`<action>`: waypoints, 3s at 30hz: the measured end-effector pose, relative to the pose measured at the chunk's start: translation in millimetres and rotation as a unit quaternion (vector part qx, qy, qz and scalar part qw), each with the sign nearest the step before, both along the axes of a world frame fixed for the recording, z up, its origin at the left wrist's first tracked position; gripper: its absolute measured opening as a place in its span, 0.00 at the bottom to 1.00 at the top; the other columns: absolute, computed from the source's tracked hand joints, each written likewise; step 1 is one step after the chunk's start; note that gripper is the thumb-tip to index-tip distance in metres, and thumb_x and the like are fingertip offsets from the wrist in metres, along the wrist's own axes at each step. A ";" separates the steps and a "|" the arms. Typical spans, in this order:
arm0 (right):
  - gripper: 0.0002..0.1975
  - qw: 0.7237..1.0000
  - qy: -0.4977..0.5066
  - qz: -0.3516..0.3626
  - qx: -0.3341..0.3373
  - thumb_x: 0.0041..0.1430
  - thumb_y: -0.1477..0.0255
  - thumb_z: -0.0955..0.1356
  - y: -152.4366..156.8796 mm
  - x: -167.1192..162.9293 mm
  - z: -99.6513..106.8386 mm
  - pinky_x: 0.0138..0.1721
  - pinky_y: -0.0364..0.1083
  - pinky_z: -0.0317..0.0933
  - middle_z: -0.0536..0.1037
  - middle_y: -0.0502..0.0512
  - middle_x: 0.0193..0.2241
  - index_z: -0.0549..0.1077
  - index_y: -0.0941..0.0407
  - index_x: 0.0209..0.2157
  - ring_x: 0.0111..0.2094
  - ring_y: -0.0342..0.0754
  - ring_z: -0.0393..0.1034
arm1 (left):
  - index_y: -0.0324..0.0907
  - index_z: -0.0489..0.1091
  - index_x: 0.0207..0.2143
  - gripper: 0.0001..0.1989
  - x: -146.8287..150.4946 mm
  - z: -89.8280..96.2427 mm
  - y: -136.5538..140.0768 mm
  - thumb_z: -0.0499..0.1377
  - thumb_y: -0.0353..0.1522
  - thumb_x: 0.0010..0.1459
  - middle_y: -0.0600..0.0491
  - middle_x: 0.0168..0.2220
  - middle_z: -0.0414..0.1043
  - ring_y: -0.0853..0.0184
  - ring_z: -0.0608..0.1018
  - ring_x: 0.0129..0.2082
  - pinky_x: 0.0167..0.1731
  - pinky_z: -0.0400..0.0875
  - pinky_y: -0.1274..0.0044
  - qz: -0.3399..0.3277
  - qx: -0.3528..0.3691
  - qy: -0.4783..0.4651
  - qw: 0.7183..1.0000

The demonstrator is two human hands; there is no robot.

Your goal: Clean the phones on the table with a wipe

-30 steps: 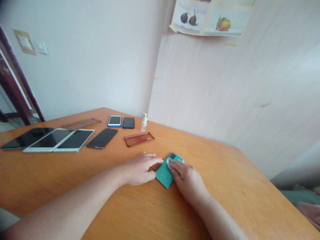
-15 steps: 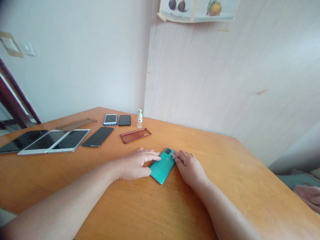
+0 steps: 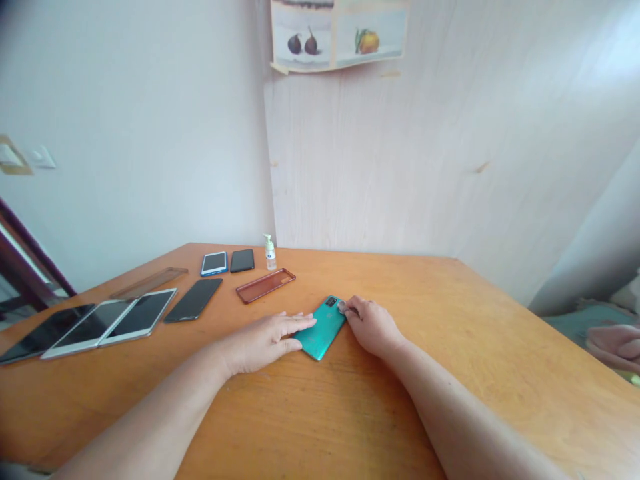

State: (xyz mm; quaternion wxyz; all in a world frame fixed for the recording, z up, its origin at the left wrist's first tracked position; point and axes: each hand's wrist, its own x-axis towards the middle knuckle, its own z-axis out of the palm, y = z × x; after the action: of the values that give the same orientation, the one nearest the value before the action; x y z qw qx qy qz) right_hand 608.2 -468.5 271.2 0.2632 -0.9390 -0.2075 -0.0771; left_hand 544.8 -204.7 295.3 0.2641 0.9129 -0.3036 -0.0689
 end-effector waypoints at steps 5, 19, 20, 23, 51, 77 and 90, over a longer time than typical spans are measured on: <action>0.10 1.000 -0.001 0.007 -0.006 0.66 0.66 0.62 10.2 -4.5 -0.6 0.38 0.44 0.59 0.81 0.52 0.35 0.74 0.52 0.38 0.37 0.49 0.73 | 0.49 0.59 0.65 0.26 5.4 -6.9 -4.3 0.53 0.38 0.65 0.53 0.67 0.56 0.62 0.60 0.67 0.66 0.53 0.68 0.043 -0.075 -0.035 0.996; 0.09 0.999 -0.037 0.015 0.015 0.68 0.69 0.60 18.0 -18.2 4.9 0.40 0.43 0.58 0.80 0.55 0.40 0.71 0.53 0.41 0.42 0.49 0.73 | 0.46 0.67 0.58 0.33 -29.1 4.2 -34.3 0.66 0.42 0.49 0.44 0.61 0.64 0.49 0.70 0.58 0.58 0.64 0.61 0.135 0.040 -0.146 0.979; 0.08 0.999 -0.037 0.021 0.015 0.67 0.70 0.61 19.2 -19.9 5.6 0.40 0.43 0.58 0.80 0.55 0.39 0.71 0.53 0.40 0.41 0.49 0.72 | 0.45 0.68 0.56 0.30 -30.1 2.9 -37.2 0.65 0.39 0.49 0.44 0.61 0.64 0.49 0.70 0.57 0.57 0.65 0.61 0.148 0.039 -0.155 0.976; 0.08 0.999 -0.034 0.033 0.017 0.66 0.70 0.62 21.0 -23.5 6.0 0.40 0.43 0.57 0.79 0.56 0.38 0.72 0.53 0.39 0.41 0.49 0.72 | 0.43 0.69 0.53 0.27 -29.6 -1.0 -43.4 0.63 0.34 0.48 0.42 0.62 0.62 0.49 0.70 0.58 0.57 0.66 0.62 0.175 0.042 -0.165 0.970; 0.29 0.811 0.288 -0.030 0.508 0.45 0.81 0.69 52.0 -30.3 3.8 0.20 0.40 0.64 0.73 0.42 0.22 0.64 0.54 0.52 0.20 0.43 0.70 | 0.42 0.68 0.50 0.19 -17.3 -1.1 -73.0 0.62 0.37 0.57 0.50 0.43 0.78 0.63 0.80 0.42 0.42 0.73 0.74 0.212 -0.160 -0.041 0.963; 0.10 0.746 0.204 0.014 0.634 0.58 0.65 0.67 21.3 -35.2 41.7 0.24 0.41 0.56 0.78 0.56 0.33 0.70 0.57 0.36 0.26 0.42 0.67 | 0.47 0.73 0.50 0.14 5.8 17.1 -40.7 0.55 0.39 0.66 0.52 0.41 0.80 0.65 0.82 0.33 0.38 0.77 0.73 0.197 -0.176 -0.254 0.930; 0.18 0.799 0.125 0.062 0.585 0.58 0.54 0.70 40.6 -62.8 36.3 0.22 0.40 0.54 0.72 0.46 0.21 0.66 0.54 0.36 0.21 0.41 0.62 | 0.47 0.72 0.51 0.13 0.0 12.5 -42.3 0.56 0.36 0.66 0.52 0.43 0.79 0.65 0.82 0.37 0.42 0.77 0.73 0.206 -0.201 -0.237 0.928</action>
State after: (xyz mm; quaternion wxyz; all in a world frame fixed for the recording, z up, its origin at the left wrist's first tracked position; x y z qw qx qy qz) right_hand 545.4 -427.9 307.5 0.7900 -0.5935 -0.1460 -0.0490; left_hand 544.8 -246.9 307.8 0.3709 0.8728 -0.1704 0.2677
